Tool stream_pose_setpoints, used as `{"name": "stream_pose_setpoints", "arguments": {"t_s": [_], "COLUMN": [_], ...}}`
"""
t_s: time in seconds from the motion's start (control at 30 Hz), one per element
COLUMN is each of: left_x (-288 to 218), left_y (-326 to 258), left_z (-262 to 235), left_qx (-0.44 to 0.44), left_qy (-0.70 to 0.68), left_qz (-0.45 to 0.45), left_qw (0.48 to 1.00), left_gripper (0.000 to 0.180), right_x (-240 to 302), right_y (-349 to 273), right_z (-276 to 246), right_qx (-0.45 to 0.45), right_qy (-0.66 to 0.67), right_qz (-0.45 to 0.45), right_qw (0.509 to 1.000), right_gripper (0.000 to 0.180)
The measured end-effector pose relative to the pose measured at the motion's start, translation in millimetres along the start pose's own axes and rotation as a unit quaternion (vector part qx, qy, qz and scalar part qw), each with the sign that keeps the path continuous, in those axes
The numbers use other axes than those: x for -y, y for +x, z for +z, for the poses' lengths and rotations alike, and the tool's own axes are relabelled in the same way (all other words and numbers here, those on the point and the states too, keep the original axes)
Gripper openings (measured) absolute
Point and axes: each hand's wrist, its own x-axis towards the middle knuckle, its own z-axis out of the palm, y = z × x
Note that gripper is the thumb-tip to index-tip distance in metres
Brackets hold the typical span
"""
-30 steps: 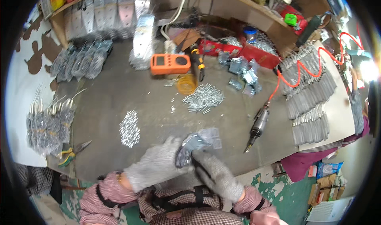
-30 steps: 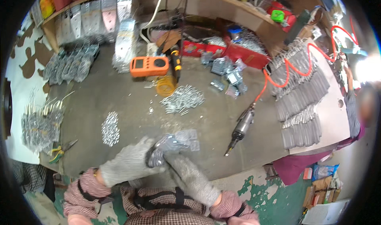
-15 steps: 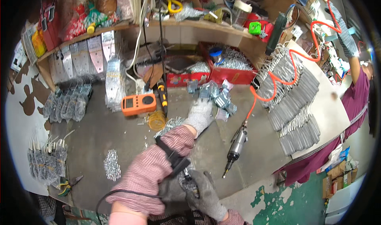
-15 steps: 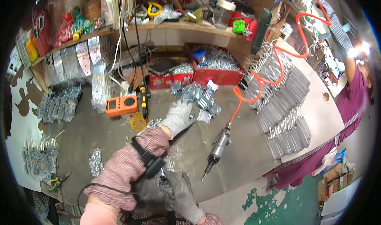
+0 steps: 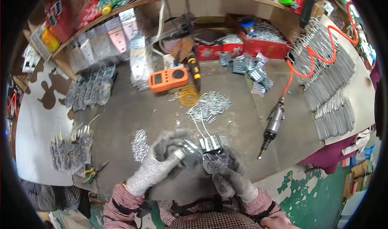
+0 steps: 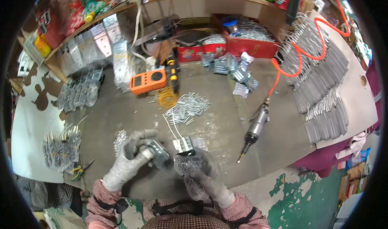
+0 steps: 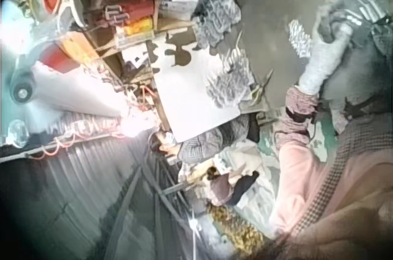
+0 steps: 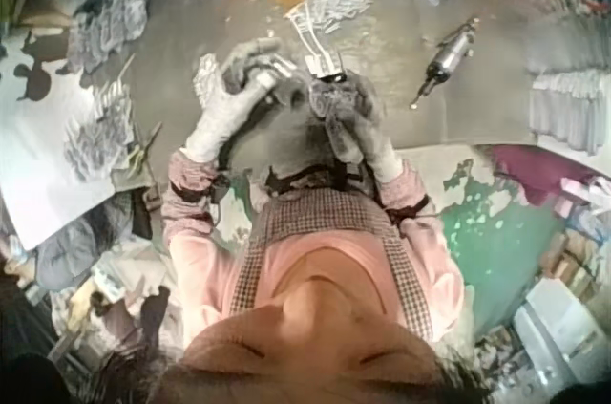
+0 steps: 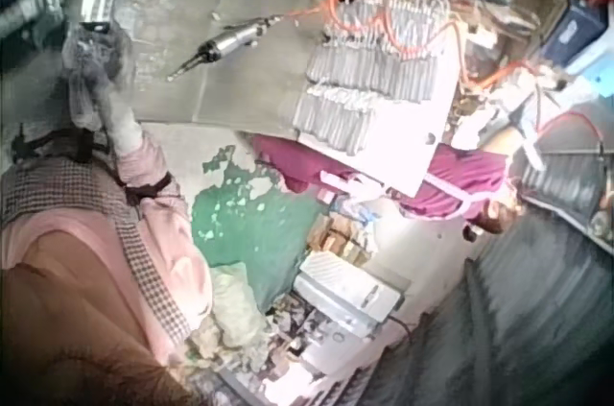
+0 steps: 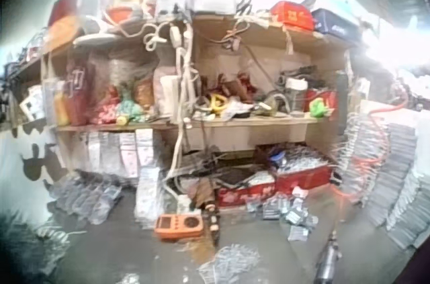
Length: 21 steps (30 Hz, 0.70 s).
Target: The user is using a pneumatic screwdriver and wire strippers to assemble or process small electronic switch components at a workbench.
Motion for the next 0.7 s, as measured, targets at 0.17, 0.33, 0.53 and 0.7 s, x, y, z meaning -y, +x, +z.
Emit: {"name": "stream_pose_setpoints", "arguments": {"t_s": [0.17,0.33,0.53,0.7], "left_x": [24.9,37.5,42.4,41.6], "left_y": [-13.8,-16.5,-28.4,-37.4], "left_z": [-8.8,-20.8,-26.0,-15.6], "left_qx": [-0.009,-0.044,-0.029,0.017], "left_qy": [0.040,0.032,0.032,-0.018], "left_qz": [0.086,0.131,0.108,0.052], "left_qw": [0.995,0.990,0.993,0.998], "left_gripper": [0.039,0.034,0.034,0.034], "right_x": [11.4,9.0,20.6,14.5], "right_y": [-0.2,-6.8,-4.6,-10.6], "right_z": [39.5,50.7,59.4,57.6], "right_qx": [0.036,0.034,0.042,0.025], "right_qy": [0.048,0.013,0.009,-0.015], "right_qz": [0.100,0.098,0.118,0.117], "right_qw": [0.993,0.995,0.992,0.993], "right_gripper": [0.069,0.064,0.059,0.062]}}
